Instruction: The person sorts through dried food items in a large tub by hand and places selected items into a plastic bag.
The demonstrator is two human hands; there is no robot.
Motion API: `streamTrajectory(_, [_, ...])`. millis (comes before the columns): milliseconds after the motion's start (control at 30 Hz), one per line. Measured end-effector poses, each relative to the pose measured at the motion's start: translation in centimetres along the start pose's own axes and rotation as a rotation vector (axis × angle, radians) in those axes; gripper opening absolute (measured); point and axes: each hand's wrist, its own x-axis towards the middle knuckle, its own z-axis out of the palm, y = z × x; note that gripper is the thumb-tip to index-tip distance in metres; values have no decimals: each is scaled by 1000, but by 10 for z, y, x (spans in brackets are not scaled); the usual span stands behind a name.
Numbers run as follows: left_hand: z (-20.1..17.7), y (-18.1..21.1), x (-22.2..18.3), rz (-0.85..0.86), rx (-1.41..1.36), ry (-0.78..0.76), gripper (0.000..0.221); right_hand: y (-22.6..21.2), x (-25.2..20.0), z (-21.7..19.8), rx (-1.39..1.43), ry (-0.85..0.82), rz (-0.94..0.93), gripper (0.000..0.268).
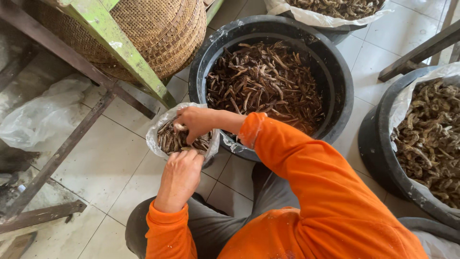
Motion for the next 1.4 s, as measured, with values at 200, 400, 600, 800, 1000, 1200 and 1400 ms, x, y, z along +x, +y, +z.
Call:
streamTrajectory(200, [1,6,11,-25,38,-27,11,-23,-23,-27,141,94,35,51])
streamTrajectory(400, [-2,6,14,-49,42,31,10,-34,-18,-31,180,362,-157,53])
streamTrajectory(600, [0,10,15,-112,-60,17,15,-34,-24,-27,287,418,-35,53])
streamTrajectory(800, [17,-2,8,-722,-963,-70,42,-33,-36,-44,364,508,46,54])
streamTrajectory(1000, [50,9,22,-591,-1983,221,93,-32,-81,-103,414,697,-119,43])
streamTrajectory(1200, [44,52,111,-194,-2539,324,118,-10,-156,-149,768,855,-212,43])
streamTrajectory(1400, [97,65,206,-186,-2621,525,78,26,-230,-119,800,836,-167,31])
